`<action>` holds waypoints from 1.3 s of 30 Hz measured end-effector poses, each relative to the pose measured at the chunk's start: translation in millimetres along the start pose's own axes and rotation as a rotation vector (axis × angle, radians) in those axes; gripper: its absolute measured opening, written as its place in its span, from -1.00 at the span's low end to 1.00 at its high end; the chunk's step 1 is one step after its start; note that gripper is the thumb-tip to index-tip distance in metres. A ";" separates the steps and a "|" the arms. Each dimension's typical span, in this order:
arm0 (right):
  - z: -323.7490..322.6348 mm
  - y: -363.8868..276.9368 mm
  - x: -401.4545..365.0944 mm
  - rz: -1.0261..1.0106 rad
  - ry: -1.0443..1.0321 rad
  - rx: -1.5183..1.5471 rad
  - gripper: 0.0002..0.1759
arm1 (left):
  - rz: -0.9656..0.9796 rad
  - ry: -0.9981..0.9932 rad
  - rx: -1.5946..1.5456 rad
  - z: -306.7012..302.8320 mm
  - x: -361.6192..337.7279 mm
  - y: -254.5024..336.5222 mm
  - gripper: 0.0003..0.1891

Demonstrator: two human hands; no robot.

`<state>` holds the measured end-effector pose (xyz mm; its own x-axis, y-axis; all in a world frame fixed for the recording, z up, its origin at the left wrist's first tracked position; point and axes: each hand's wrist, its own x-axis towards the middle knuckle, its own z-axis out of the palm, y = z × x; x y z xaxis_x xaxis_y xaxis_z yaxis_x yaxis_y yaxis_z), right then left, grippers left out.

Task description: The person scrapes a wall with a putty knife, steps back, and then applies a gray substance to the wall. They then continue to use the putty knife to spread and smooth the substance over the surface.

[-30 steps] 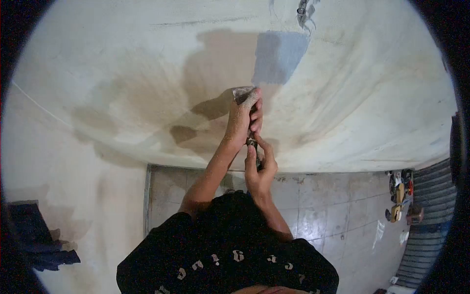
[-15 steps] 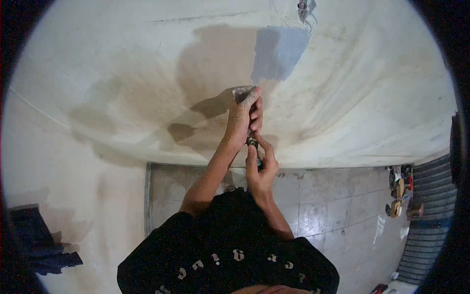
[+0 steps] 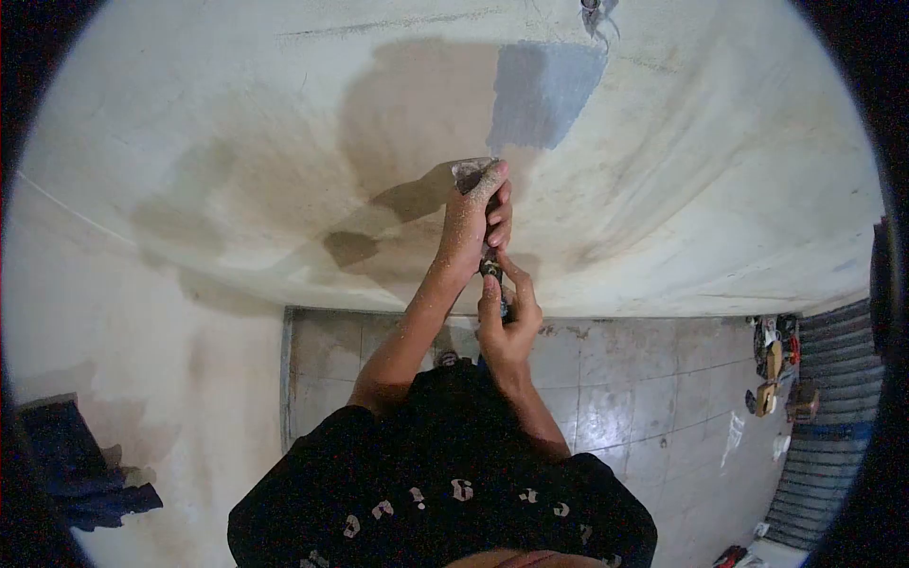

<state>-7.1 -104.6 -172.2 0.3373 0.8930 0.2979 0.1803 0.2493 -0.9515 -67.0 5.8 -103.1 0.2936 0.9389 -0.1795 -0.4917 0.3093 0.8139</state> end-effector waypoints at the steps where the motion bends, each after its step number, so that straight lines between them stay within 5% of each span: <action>1: 0.0 1.1 -1.0 -0.019 -0.002 -0.002 -0.62 | 0.008 -0.001 0.004 1.2 -0.6 1.8 -0.60; 5: 0.1 -11.3 10.1 -0.030 0.006 -0.010 -0.62 | 0.113 -0.053 0.078 12.5 -2.3 18.9 -0.59; 39: -11.2 5.2 -2.6 -0.089 -0.030 -0.021 -0.61 | -0.014 0.005 -0.023 4.4 -4.5 -4.8 -0.60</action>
<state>3.3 -109.8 -177.1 0.2909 0.8786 0.3787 0.2279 0.3208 -0.9193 -62.3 -0.6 -103.8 0.2960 0.9353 -0.1938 -0.5064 0.3257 0.7984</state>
